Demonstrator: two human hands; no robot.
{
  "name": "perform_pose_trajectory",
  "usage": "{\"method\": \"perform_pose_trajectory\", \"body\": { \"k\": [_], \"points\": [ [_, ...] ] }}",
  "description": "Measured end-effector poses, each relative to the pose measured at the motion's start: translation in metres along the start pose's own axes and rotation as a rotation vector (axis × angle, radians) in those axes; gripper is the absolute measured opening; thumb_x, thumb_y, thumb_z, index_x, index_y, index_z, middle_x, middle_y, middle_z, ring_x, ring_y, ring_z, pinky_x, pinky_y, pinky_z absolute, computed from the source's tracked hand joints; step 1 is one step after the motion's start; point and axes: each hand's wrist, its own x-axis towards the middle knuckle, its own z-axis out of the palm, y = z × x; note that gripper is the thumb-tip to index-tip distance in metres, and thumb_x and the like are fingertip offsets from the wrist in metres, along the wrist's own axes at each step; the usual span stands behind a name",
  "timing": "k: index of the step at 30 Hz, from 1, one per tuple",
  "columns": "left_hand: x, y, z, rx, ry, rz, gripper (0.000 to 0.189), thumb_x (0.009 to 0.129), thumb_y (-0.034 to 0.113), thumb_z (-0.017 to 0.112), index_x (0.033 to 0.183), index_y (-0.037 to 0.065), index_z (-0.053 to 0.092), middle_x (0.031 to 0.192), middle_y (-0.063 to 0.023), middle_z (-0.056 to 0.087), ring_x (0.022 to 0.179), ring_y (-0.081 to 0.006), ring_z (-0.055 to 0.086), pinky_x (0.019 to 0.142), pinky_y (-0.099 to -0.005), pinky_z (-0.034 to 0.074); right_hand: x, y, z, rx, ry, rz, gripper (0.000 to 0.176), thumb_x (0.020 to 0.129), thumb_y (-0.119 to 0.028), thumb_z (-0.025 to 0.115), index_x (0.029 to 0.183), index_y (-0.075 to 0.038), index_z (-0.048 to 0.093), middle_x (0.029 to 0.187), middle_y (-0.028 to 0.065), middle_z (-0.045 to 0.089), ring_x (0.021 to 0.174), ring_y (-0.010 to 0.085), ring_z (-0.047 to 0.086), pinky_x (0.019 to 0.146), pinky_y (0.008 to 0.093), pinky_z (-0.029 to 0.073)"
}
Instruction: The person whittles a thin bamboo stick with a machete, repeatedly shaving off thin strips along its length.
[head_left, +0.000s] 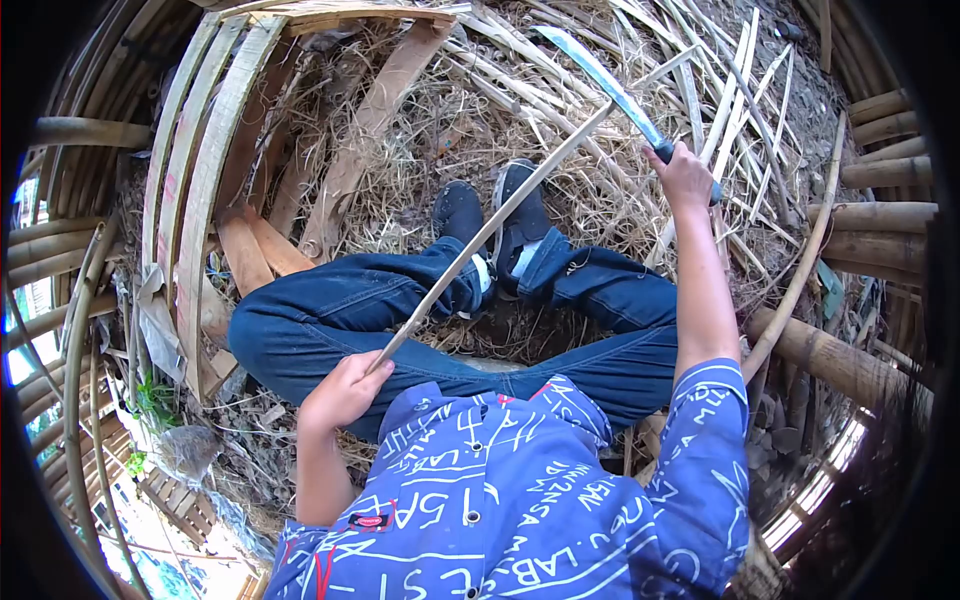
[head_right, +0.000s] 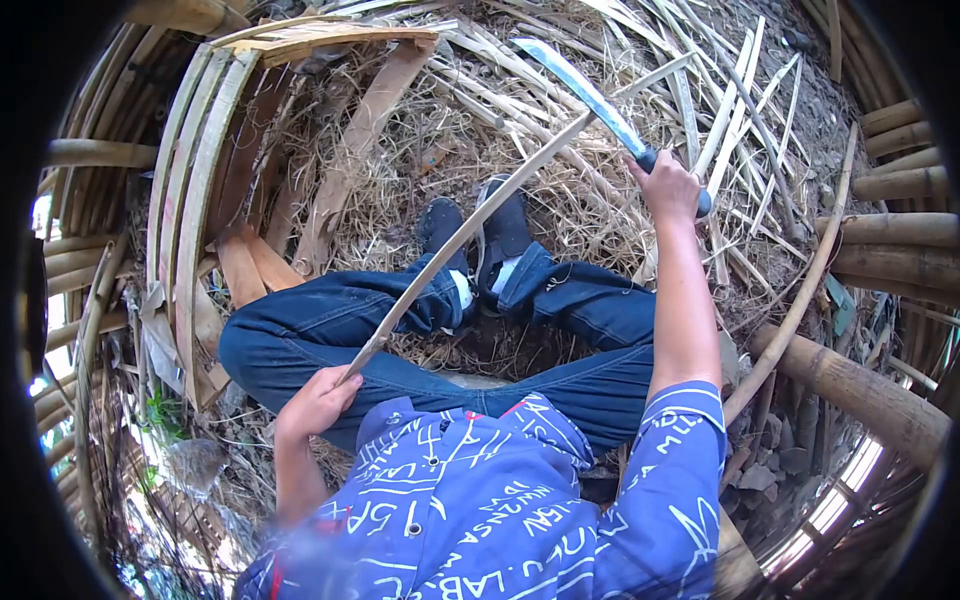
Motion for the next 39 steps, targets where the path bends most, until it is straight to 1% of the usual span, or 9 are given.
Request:
{"method": "perform_pose_trajectory", "body": {
  "k": [7, 9, 15, 19, 24, 31, 35, 36, 39],
  "points": [
    [-0.001, 0.001, -0.002, -0.022, -0.015, -0.034, 0.027, 0.098, 0.020, 0.052, 0.086, -0.004, 0.052, 0.059, -0.0034, 0.041, 0.059, -0.0109, 0.036, 0.053, -0.0325, 0.035, 0.013, 0.021, -0.004, -0.106, 0.158, -0.166, 0.060, 0.085, -0.067, 0.055, 0.085, -0.008, 0.059, 0.070, 0.0105, 0.067, 0.061, 0.0284, 0.069, 0.053, 0.0378, 0.054],
    [0.000, 0.002, -0.003, -0.025, -0.042, -0.038, 0.027, 0.098, 0.020, 0.052, 0.085, -0.004, 0.052, 0.059, -0.0026, 0.041, 0.059, -0.0105, 0.035, 0.053, -0.0320, 0.034, 0.018, 0.024, -0.026, -0.165, -0.033, -0.117, 0.062, 0.085, -0.069, 0.053, 0.085, -0.008, 0.061, 0.074, 0.0132, 0.069, 0.066, 0.0297, 0.070, 0.057, 0.0395, 0.056],
    [0.000, 0.000, -0.001, -0.033, -0.018, -0.028, 0.027, 0.097, 0.020, 0.052, 0.085, -0.004, 0.052, 0.059, -0.0027, 0.040, 0.059, -0.0107, 0.035, 0.053, -0.0320, 0.034, 0.002, 0.022, -0.046, 0.152, -0.341, -0.026, 0.066, 0.084, -0.069, 0.054, 0.092, -0.004, 0.066, 0.080, 0.0196, 0.069, 0.081, 0.0349, 0.070, 0.073, 0.0468, 0.054],
    [-0.002, -0.003, 0.000, -0.037, -0.025, -0.042, 0.026, 0.098, 0.019, 0.052, 0.085, -0.004, 0.051, 0.060, -0.0035, 0.041, 0.061, -0.0112, 0.036, 0.055, -0.0326, 0.035, 0.003, 0.026, -0.031, 0.322, -0.383, 0.080, 0.069, 0.083, -0.070, 0.055, 0.092, -0.003, 0.068, 0.081, 0.0213, 0.069, 0.083, 0.0392, 0.067, 0.077, 0.0492, 0.051],
    [-0.002, -0.001, -0.003, -0.030, -0.026, 0.004, 0.026, 0.098, 0.020, 0.051, 0.084, -0.001, 0.053, 0.061, 0.0002, 0.042, 0.059, -0.0088, 0.037, 0.053, -0.0300, 0.034, -0.001, 0.019, -0.017, 0.176, -0.224, 0.061, 0.070, 0.082, -0.072, 0.054, 0.084, -0.003, 0.064, 0.079, 0.0211, 0.069, 0.080, 0.0392, 0.068, 0.071, 0.0491, 0.052],
    [-0.004, 0.001, -0.013, -0.217, -0.124, -0.125, 0.029, 0.099, 0.022, 0.051, 0.077, 0.004, 0.052, 0.059, 0.0047, 0.041, 0.057, -0.0069, 0.036, 0.051, -0.0277, 0.032, -0.015, -0.008, 0.022, 0.029, 0.070, 0.065, 0.063, 0.083, -0.069, 0.055, 0.082, -0.006, 0.060, 0.072, 0.0155, 0.068, 0.069, 0.0345, 0.070, 0.062, 0.0464, 0.054],
    [-0.002, -0.001, -0.016, -0.293, -0.182, -0.191, 0.032, 0.100, 0.024, 0.049, 0.073, 0.005, 0.049, 0.059, 0.0047, 0.042, 0.056, -0.0076, 0.036, 0.051, -0.0276, 0.032, -0.013, -0.004, 0.013, -0.015, 0.049, -0.037, 0.061, 0.085, -0.067, 0.054, 0.080, -0.007, 0.058, 0.071, 0.0139, 0.068, 0.065, 0.0314, 0.070, 0.054, 0.0415, 0.054],
    [-0.001, -0.005, -0.014, -0.287, -0.181, -0.106, 0.034, 0.101, 0.029, 0.048, 0.072, 0.011, 0.046, 0.056, 0.0062, 0.039, 0.045, -0.0047, 0.034, 0.039, -0.0240, 0.027, -0.011, 0.003, 0.012, -0.050, 0.058, -0.074, 0.060, 0.085, -0.067, 0.054, 0.081, -0.008, 0.058, 0.069, 0.0130, 0.068, 0.062, 0.0304, 0.069, 0.052, 0.0405, 0.054],
    [-0.001, 0.003, -0.011, -0.209, -0.151, -0.111, 0.034, 0.101, 0.027, 0.048, 0.072, 0.009, 0.047, 0.057, 0.0052, 0.041, 0.049, -0.0059, 0.037, 0.043, -0.0255, 0.031, -0.006, 0.020, 0.002, -0.096, 0.095, -0.166, 0.059, 0.086, -0.067, 0.054, 0.078, -0.008, 0.057, 0.066, 0.0117, 0.067, 0.058, 0.0292, 0.069, 0.049, 0.0386, 0.054]
  ]
}}
